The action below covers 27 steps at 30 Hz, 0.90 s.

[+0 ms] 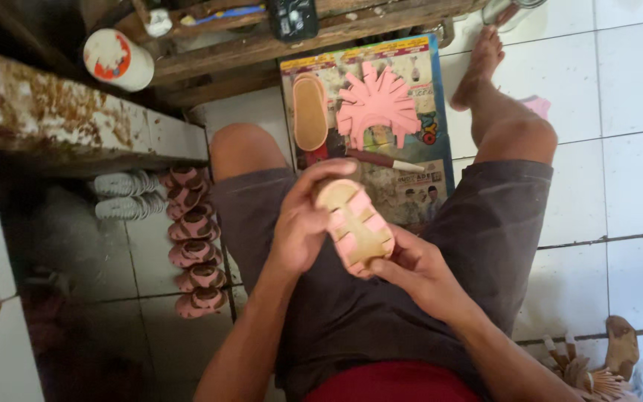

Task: The person sits on the workshop floor and assembles a pink sandal, fitting the cut strap pieces onto a sole and pressing them in place, at times using a cylindrical hand tool to press the straps down. They work the sandal over a wooden last, turn it to reach different sides, and hold up the assembled sandal at the end.

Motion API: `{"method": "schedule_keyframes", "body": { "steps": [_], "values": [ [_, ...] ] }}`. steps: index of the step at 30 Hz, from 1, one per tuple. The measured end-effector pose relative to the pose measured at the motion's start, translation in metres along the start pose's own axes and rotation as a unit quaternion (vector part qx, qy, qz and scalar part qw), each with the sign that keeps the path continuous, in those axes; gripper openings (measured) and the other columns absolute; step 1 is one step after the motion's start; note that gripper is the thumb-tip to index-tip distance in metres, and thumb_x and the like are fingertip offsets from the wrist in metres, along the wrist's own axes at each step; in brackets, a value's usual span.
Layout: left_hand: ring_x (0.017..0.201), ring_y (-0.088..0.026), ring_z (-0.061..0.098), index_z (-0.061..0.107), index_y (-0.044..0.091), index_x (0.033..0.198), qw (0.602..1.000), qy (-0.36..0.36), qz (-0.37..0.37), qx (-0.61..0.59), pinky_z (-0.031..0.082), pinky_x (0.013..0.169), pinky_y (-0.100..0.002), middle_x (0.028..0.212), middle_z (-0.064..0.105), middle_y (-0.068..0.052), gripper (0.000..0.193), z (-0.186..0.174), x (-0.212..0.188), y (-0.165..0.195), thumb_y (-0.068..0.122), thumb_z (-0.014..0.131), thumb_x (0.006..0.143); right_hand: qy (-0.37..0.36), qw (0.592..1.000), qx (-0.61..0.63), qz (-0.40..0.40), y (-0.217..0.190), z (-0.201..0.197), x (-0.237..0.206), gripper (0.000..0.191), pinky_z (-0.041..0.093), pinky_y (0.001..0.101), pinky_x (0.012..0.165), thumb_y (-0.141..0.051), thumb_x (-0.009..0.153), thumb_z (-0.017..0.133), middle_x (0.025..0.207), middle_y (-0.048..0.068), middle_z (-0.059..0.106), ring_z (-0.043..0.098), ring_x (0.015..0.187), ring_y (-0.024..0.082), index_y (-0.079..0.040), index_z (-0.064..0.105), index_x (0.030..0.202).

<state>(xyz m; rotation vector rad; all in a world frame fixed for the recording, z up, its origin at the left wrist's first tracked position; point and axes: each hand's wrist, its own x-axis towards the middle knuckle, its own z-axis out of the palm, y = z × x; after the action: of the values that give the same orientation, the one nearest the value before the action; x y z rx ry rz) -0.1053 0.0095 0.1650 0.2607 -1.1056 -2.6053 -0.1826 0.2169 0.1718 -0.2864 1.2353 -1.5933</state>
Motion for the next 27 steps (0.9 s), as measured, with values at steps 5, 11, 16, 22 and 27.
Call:
{"method": "schedule_keyframes", "body": {
  "steps": [5,11,16,22,27],
  "values": [
    [0.122,-0.026,0.058,0.056,-0.007,0.129,0.989,0.068,-0.057,0.118,0.047,0.109,-0.039,0.132,0.058,-0.022,0.038,-0.008,-0.006,-0.011,0.013,0.066,0.099,0.112,0.987,-0.055,-0.101,-0.007,-0.025,0.009,0.042,0.054,0.0326,0.099,-0.011,0.094,0.066,0.121,0.010,0.071,0.067,0.110,0.016,0.007,0.063,0.132],
    [0.138,-0.022,0.052,0.028,0.007,0.161,0.981,-0.049,-0.178,0.065,0.042,0.114,-0.035,0.152,0.051,-0.013,0.080,0.026,-0.017,-0.035,0.006,0.066,0.091,0.145,0.976,-0.117,-0.110,-0.043,-0.064,0.037,0.037,0.053,0.0331,0.099,-0.012,0.100,0.063,0.120,0.013,0.073,0.067,0.110,0.018,0.008,0.068,0.130],
    [0.146,-0.021,0.046,0.022,0.000,0.164,0.995,-0.028,-0.084,0.054,0.040,0.121,-0.039,0.159,0.043,-0.011,0.083,0.044,-0.009,-0.035,-0.004,0.067,0.095,0.101,0.987,0.054,-0.111,-0.051,-0.043,0.035,0.049,0.048,0.0352,0.107,-0.015,0.102,0.051,0.132,0.012,0.065,0.061,0.122,0.019,0.002,0.052,0.148],
    [0.141,-0.024,0.052,0.026,-0.002,0.164,0.989,-0.051,-0.081,0.115,0.045,0.117,-0.041,0.154,0.048,-0.015,0.083,0.022,-0.005,-0.020,-0.005,0.069,0.094,0.056,0.987,0.071,-0.129,-0.038,-0.029,0.021,0.060,0.045,0.0380,0.110,0.002,0.087,0.056,0.140,0.012,0.062,0.058,0.129,0.023,0.005,0.051,0.147],
    [0.140,-0.022,0.050,0.025,-0.003,0.162,0.981,-0.047,-0.085,0.165,0.044,0.116,-0.039,0.156,0.046,-0.013,0.084,0.019,-0.008,-0.019,-0.005,0.069,0.092,0.069,0.988,0.059,-0.125,-0.023,-0.031,0.022,0.057,0.045,0.0379,0.109,0.009,0.085,0.058,0.137,0.011,0.061,0.057,0.126,0.022,0.004,0.056,0.142]
  ]
}}
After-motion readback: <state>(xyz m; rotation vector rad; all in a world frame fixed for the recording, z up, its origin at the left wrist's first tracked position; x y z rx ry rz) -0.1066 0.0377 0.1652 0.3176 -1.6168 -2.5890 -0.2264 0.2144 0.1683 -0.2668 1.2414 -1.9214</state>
